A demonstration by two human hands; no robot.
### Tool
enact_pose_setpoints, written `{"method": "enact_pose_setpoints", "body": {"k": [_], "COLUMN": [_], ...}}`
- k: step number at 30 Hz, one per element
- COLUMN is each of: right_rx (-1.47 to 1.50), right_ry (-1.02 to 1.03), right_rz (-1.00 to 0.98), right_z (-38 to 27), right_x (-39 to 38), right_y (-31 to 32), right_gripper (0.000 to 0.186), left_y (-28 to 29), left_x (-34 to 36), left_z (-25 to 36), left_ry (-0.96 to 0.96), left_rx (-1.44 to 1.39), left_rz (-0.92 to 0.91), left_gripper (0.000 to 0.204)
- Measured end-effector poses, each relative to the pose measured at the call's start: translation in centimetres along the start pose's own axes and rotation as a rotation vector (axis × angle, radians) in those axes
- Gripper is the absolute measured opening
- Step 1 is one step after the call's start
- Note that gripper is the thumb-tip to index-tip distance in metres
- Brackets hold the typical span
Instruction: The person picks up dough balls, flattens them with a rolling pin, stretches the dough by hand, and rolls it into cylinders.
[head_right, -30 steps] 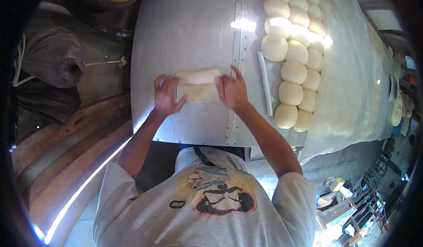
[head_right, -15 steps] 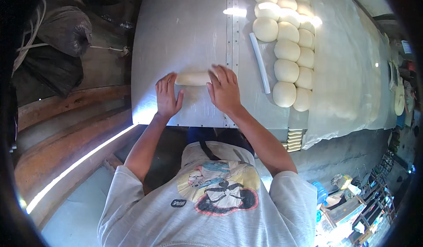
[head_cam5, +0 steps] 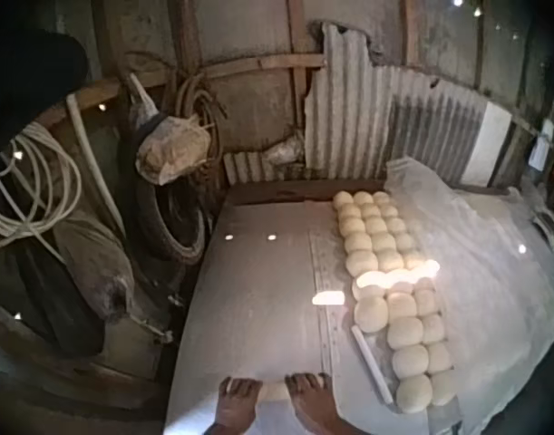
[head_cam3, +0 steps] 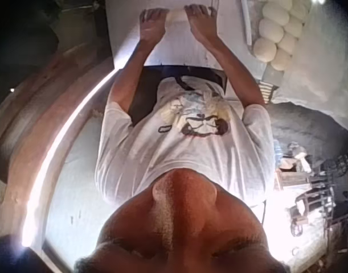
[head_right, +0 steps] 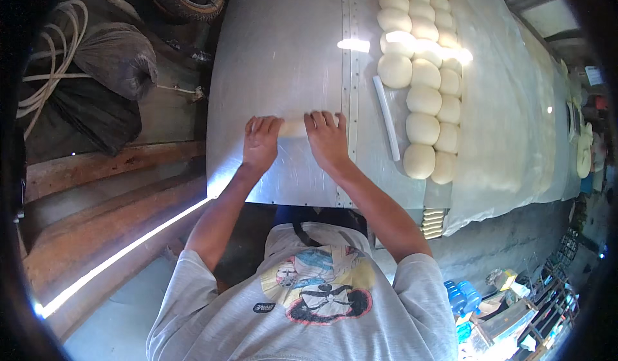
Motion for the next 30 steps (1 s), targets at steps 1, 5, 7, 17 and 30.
{"method": "enact_pose_setpoints", "body": {"k": [1,5,7,17,30], "right_rx": [-0.013,0.028,0.210,-0.007,0.132], "right_ry": [0.005,-0.059,-0.153,-0.001,-0.142], "right_rz": [-0.002,-0.334,-0.339,-0.308,-0.295], "right_z": [0.6,3.2,3.9,-1.9,0.2], "right_x": [1.5,11.6,15.9,1.5,-1.0], "right_y": [0.4,-0.6,-3.8,-12.3,-12.0], "right_gripper": [0.051,0.048,0.050,0.082,0.072], "left_y": [2.5,7.2,5.8,-2.9,-6.6], "left_x": [1.1,8.3,13.1,3.8,1.4], "left_z": [-0.1,-3.1,-4.3,2.6,-0.2], "left_ry": [-0.028,0.079,0.168,-0.017,-0.068], "left_rx": [0.014,-0.239,-0.464,-0.230,-0.177], "left_rz": [0.203,0.115,0.123,0.069,-0.080], "left_gripper": [0.050,0.038,0.047,0.082,0.098]}}
Point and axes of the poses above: each hand's wrist, its own x-axis towards the middle knuckle, its own y-axis out of the back of the hand, z = x × y, the point moved 9 cm from there along x, towards the middle knuckle
